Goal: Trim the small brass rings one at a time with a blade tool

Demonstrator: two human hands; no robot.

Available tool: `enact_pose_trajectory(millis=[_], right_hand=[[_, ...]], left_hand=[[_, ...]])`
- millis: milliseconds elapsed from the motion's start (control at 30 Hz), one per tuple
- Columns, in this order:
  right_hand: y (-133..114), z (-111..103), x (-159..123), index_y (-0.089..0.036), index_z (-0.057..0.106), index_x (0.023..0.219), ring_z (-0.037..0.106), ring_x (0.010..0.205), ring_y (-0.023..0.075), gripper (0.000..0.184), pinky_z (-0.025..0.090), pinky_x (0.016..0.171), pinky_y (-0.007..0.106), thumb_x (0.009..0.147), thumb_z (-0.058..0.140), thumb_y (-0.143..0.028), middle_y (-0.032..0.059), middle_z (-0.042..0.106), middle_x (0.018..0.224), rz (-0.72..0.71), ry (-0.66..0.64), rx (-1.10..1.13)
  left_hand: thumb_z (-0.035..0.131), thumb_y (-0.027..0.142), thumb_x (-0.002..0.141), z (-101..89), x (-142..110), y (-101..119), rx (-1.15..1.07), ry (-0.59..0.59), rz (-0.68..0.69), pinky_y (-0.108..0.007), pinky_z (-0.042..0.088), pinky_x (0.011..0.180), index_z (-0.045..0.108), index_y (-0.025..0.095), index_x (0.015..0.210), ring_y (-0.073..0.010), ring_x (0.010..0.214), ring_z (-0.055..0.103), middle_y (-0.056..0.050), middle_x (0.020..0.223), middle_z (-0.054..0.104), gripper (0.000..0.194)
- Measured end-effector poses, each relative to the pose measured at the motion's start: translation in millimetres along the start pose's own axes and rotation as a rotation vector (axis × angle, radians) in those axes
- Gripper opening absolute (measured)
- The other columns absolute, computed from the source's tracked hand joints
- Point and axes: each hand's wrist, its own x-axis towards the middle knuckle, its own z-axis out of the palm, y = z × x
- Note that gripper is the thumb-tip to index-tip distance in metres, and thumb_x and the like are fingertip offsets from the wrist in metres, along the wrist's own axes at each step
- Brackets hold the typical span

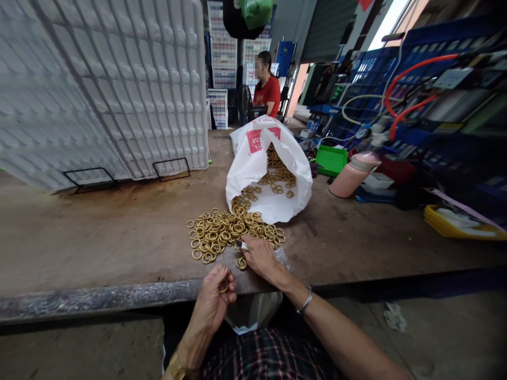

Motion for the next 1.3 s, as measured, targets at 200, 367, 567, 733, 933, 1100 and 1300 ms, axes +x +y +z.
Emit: enact_pose_trajectory(millis=[200, 367, 567, 733, 933, 1100, 1300], right_hand=[[12.2, 0.4, 1.1, -0.021, 0.061, 0.089, 0.06, 0.074, 0.0153, 0.02, 0.034, 0.062, 0.022, 0.077, 0.046, -0.015, 0.0035, 0.067, 0.08, -0.045, 0.033, 0.088], [26.6, 1.9, 2.0, -0.02, 0.063, 0.087, 0.057, 0.068, 0.0141, 0.023, 0.037, 0.063, 0.022, 0.078, 0.043, -0.015, 0.0025, 0.066, 0.077, -0.053, 0.157, 0.316], [19.7, -1.0, -6.1, -0.018, 0.061, 0.078, 0.053, 0.061, 0.0121, 0.022, 0.039, 0.059, 0.021, 0.083, 0.042, -0.028, 0.0004, 0.06, 0.066, -0.05, 0.171, 0.721], [8.4, -1.9, -11.6, -0.017, 0.06, 0.075, 0.05, 0.057, 0.0111, 0.021, 0.039, 0.057, 0.022, 0.08, 0.045, -0.031, -0.0019, 0.055, 0.058, -0.012, 0.056, 0.961], [1.6, 3.2, -13.0, -0.017, 0.055, 0.066, 0.048, 0.056, 0.0097, 0.024, 0.038, 0.056, 0.021, 0.081, 0.046, -0.033, -0.0029, 0.053, 0.057, 0.008, -0.018, 1.008], [-1.5, 5.6, -11.7, -0.017, 0.05, 0.058, 0.045, 0.054, 0.0092, 0.032, 0.036, 0.054, 0.021, 0.083, 0.043, -0.036, -0.0028, 0.05, 0.055, 0.006, -0.053, 0.947], [-5.5, 4.2, -11.6, -0.018, 0.047, 0.06, 0.042, 0.053, 0.009, 0.028, 0.034, 0.053, 0.021, 0.081, 0.043, -0.036, -0.0039, 0.046, 0.055, 0.031, -0.027, 0.916]], left_hand=[[0.07, 0.034, 0.066, 2.0, 1.4, -0.3, 0.059, -0.023, 0.007, -0.017, 0.037, 0.043, 0.048, 0.015, 0.068, -0.0056, 0.05, 0.046, 0.004, 0.061, 0.052, 0.03], [0.068, 0.036, 0.067, 10.2, 8.8, 2.6, 0.16, -0.027, 0.088, -0.017, 0.035, 0.041, 0.051, 0.016, 0.079, -0.0061, 0.049, 0.046, 0.005, 0.061, 0.052, 0.028], [0.063, 0.042, 0.07, 14.9, 26.0, 2.7, 0.351, 0.044, 0.223, -0.015, 0.032, 0.037, 0.049, 0.016, 0.103, -0.0062, 0.046, 0.044, 0.005, 0.062, 0.053, 0.045], [0.059, 0.045, 0.071, 15.2, 34.2, 0.3, 0.479, 0.057, 0.283, -0.015, 0.029, 0.035, 0.052, 0.015, 0.101, -0.0053, 0.042, 0.04, 0.005, 0.059, 0.051, 0.043], [0.057, 0.041, 0.073, 13.6, 33.1, -0.3, 0.577, 0.116, 0.432, -0.018, 0.03, 0.039, 0.057, 0.016, 0.074, -0.0058, 0.041, 0.038, 0.005, 0.053, 0.048, 0.026], [0.057, 0.033, 0.074, 12.0, 30.0, 0.8, 0.698, 0.109, 0.621, -0.021, 0.039, 0.054, 0.06, 0.017, 0.07, -0.0112, 0.058, 0.05, 0.001, 0.061, 0.056, 0.017], [0.053, 0.041, 0.077, 13.5, 23.6, 5.4, 0.665, 0.024, 0.348, -0.018, 0.031, 0.04, 0.055, 0.017, 0.076, -0.006, 0.041, 0.039, 0.005, 0.055, 0.049, 0.025]])
